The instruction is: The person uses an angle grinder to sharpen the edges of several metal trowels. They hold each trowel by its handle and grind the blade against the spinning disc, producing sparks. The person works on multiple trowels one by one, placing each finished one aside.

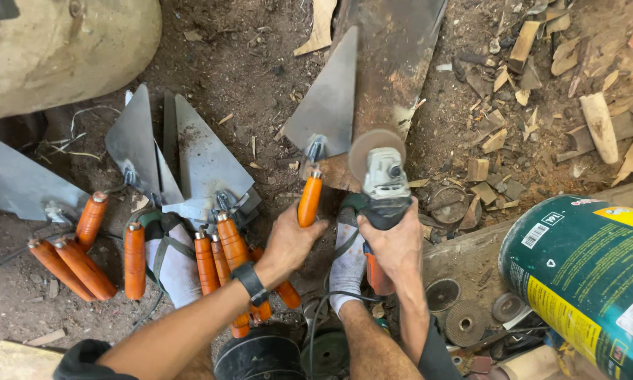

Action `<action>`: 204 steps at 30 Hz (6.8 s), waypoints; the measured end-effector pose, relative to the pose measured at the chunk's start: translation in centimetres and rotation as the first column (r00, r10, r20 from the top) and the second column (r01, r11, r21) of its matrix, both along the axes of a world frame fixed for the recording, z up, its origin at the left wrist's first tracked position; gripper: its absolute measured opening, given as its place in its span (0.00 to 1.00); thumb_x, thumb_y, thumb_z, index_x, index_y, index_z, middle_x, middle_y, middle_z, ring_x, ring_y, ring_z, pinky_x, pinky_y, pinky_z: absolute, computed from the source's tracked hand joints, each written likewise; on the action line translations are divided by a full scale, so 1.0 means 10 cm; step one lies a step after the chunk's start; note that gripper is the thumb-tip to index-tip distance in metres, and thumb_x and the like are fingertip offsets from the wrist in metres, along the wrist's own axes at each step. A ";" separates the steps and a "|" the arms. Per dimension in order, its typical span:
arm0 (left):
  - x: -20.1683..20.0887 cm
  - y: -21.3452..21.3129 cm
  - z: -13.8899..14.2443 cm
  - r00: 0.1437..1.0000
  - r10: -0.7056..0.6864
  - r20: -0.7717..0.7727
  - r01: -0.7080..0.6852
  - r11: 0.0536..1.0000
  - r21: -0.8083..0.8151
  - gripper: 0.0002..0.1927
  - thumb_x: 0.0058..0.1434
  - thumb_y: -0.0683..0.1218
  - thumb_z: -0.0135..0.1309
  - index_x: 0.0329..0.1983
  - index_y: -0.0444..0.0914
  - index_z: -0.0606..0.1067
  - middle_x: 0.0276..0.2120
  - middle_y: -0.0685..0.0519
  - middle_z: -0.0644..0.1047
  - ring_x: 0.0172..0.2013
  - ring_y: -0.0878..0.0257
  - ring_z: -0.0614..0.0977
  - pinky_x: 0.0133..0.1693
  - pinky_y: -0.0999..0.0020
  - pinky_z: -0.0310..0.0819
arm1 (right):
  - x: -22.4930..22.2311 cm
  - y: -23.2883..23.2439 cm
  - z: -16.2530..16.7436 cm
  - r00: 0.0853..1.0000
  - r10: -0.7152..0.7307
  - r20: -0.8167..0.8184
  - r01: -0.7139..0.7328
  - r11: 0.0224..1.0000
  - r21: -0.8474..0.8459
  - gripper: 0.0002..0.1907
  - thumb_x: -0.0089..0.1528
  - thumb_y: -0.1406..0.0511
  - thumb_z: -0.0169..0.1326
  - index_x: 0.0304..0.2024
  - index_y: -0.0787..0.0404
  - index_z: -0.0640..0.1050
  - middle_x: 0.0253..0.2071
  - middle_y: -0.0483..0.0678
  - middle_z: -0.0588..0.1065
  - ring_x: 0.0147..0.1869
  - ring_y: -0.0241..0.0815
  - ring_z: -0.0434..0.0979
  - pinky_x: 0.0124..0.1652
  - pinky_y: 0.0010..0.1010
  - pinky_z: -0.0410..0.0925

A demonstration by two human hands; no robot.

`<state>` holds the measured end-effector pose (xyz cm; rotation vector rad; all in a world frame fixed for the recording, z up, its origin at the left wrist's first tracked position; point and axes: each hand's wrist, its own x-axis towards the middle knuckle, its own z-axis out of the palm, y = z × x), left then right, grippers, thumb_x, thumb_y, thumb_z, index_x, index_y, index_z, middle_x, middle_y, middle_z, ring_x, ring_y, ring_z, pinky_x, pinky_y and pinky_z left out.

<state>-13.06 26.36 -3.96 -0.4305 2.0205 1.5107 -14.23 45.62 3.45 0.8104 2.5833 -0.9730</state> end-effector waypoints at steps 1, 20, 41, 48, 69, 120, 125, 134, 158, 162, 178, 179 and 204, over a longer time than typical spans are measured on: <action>0.07 0.09 -0.01 0.997 0.050 0.060 -0.051 0.998 0.028 0.26 0.55 0.46 0.61 0.52 0.29 0.70 0.37 0.41 0.77 0.38 0.54 0.79 0.42 0.59 0.75 | -0.01 -0.01 0.00 0.997 -0.009 0.070 0.007 1.000 0.019 0.36 0.46 0.59 0.70 0.52 0.66 0.70 0.38 0.59 0.81 0.42 0.56 0.85 0.45 0.43 0.75; 0.16 0.54 0.05 0.966 0.164 0.202 -0.192 0.973 0.125 0.20 0.54 0.39 0.55 0.52 0.34 0.72 0.27 0.54 0.76 0.28 0.67 0.76 0.32 0.67 0.74 | -0.01 -0.05 -0.05 0.962 0.111 0.248 -0.136 0.987 0.087 0.33 0.50 0.55 0.66 0.50 0.63 0.67 0.37 0.67 0.79 0.42 0.70 0.81 0.42 0.54 0.72; 0.18 0.62 0.01 0.967 0.169 0.193 -0.204 0.962 0.181 0.19 0.55 0.38 0.53 0.52 0.33 0.73 0.29 0.54 0.75 0.29 0.66 0.74 0.34 0.66 0.73 | -0.09 0.00 -0.14 0.966 0.149 0.210 -0.178 0.975 0.130 0.33 0.51 0.55 0.66 0.50 0.64 0.66 0.35 0.68 0.78 0.41 0.72 0.79 0.41 0.57 0.71; 0.18 0.65 0.02 0.964 0.177 0.197 -0.210 0.964 0.164 0.22 0.54 0.38 0.54 0.54 0.33 0.72 0.31 0.53 0.77 0.32 0.66 0.77 0.37 0.67 0.75 | 0.04 0.00 -0.09 0.950 0.142 0.279 -0.185 0.973 0.135 0.34 0.50 0.54 0.67 0.50 0.64 0.67 0.34 0.68 0.78 0.41 0.71 0.80 0.42 0.56 0.72; 0.10 0.54 0.02 0.985 0.059 0.163 -0.065 0.997 0.032 0.17 0.53 0.42 0.55 0.46 0.33 0.73 0.26 0.46 0.77 0.28 0.60 0.78 0.35 0.61 0.75 | -0.19 0.08 -0.09 0.949 0.197 0.244 -0.244 0.954 0.177 0.36 0.49 0.56 0.66 0.52 0.67 0.65 0.33 0.70 0.78 0.40 0.72 0.79 0.42 0.56 0.71; 0.03 0.34 0.12 0.969 0.004 0.247 -0.001 1.000 -0.014 0.15 0.53 0.44 0.57 0.41 0.32 0.74 0.26 0.42 0.79 0.29 0.53 0.82 0.35 0.58 0.76 | -0.34 0.06 -0.12 0.964 0.136 0.227 -0.161 0.982 0.099 0.35 0.49 0.58 0.67 0.52 0.64 0.67 0.37 0.66 0.80 0.43 0.68 0.82 0.44 0.51 0.73; 0.05 0.39 0.10 0.977 0.053 0.207 -0.069 0.995 0.074 0.14 0.53 0.42 0.56 0.41 0.31 0.74 0.26 0.43 0.77 0.28 0.55 0.79 0.34 0.59 0.75 | -0.29 0.05 -0.11 0.960 0.122 0.253 -0.154 0.982 0.112 0.36 0.48 0.57 0.68 0.53 0.63 0.67 0.37 0.66 0.79 0.44 0.69 0.81 0.44 0.53 0.72; 0.06 0.46 0.11 0.981 0.036 0.192 -0.047 0.998 0.050 0.15 0.53 0.41 0.55 0.44 0.31 0.74 0.27 0.45 0.78 0.29 0.57 0.79 0.35 0.60 0.75 | -0.23 0.06 -0.06 0.971 0.074 0.228 -0.097 0.991 0.095 0.36 0.48 0.58 0.67 0.54 0.62 0.68 0.38 0.66 0.80 0.45 0.68 0.81 0.45 0.51 0.73; 0.03 0.49 0.16 0.986 0.050 0.158 -0.058 0.997 0.043 0.15 0.53 0.41 0.55 0.43 0.32 0.74 0.25 0.48 0.77 0.27 0.60 0.78 0.34 0.62 0.75 | -0.07 0.04 -0.04 0.960 0.031 0.280 -0.059 0.994 0.091 0.38 0.47 0.56 0.68 0.53 0.62 0.66 0.36 0.66 0.79 0.43 0.69 0.81 0.44 0.53 0.72; 0.03 0.51 0.16 0.978 0.060 0.199 -0.074 0.995 0.062 0.17 0.52 0.41 0.55 0.46 0.33 0.74 0.24 0.48 0.76 0.26 0.61 0.77 0.32 0.62 0.74 | -0.04 0.07 -0.07 0.949 0.086 0.303 -0.118 0.989 0.089 0.38 0.47 0.56 0.69 0.53 0.63 0.66 0.36 0.67 0.79 0.43 0.70 0.81 0.43 0.53 0.73; -0.05 0.51 0.29 0.971 0.071 0.228 -0.096 0.990 0.101 0.17 0.53 0.40 0.55 0.47 0.32 0.73 0.24 0.51 0.76 0.25 0.64 0.77 0.29 0.64 0.74 | -0.03 0.08 -0.01 0.944 0.079 0.320 -0.119 0.987 0.108 0.39 0.48 0.55 0.68 0.54 0.63 0.66 0.36 0.68 0.79 0.43 0.70 0.80 0.43 0.53 0.73; -0.04 0.51 0.28 0.975 0.082 0.206 -0.108 0.987 0.117 0.17 0.52 0.40 0.55 0.46 0.32 0.73 0.25 0.51 0.76 0.25 0.64 0.76 0.30 0.64 0.74 | -0.02 0.08 -0.01 0.941 0.105 0.323 -0.143 0.985 0.098 0.39 0.47 0.54 0.68 0.54 0.64 0.65 0.36 0.68 0.79 0.43 0.70 0.80 0.43 0.53 0.73; 0.01 0.21 0.33 0.978 -0.205 0.043 0.210 0.947 -0.242 0.24 0.51 0.52 0.63 0.47 0.34 0.78 0.35 0.36 0.81 0.38 0.41 0.84 0.40 0.49 0.79 | 0.12 0.18 -0.09 0.993 0.070 0.095 -0.088 0.974 0.208 0.41 0.48 0.55 0.69 0.57 0.68 0.70 0.43 0.70 0.78 0.49 0.69 0.80 0.49 0.52 0.72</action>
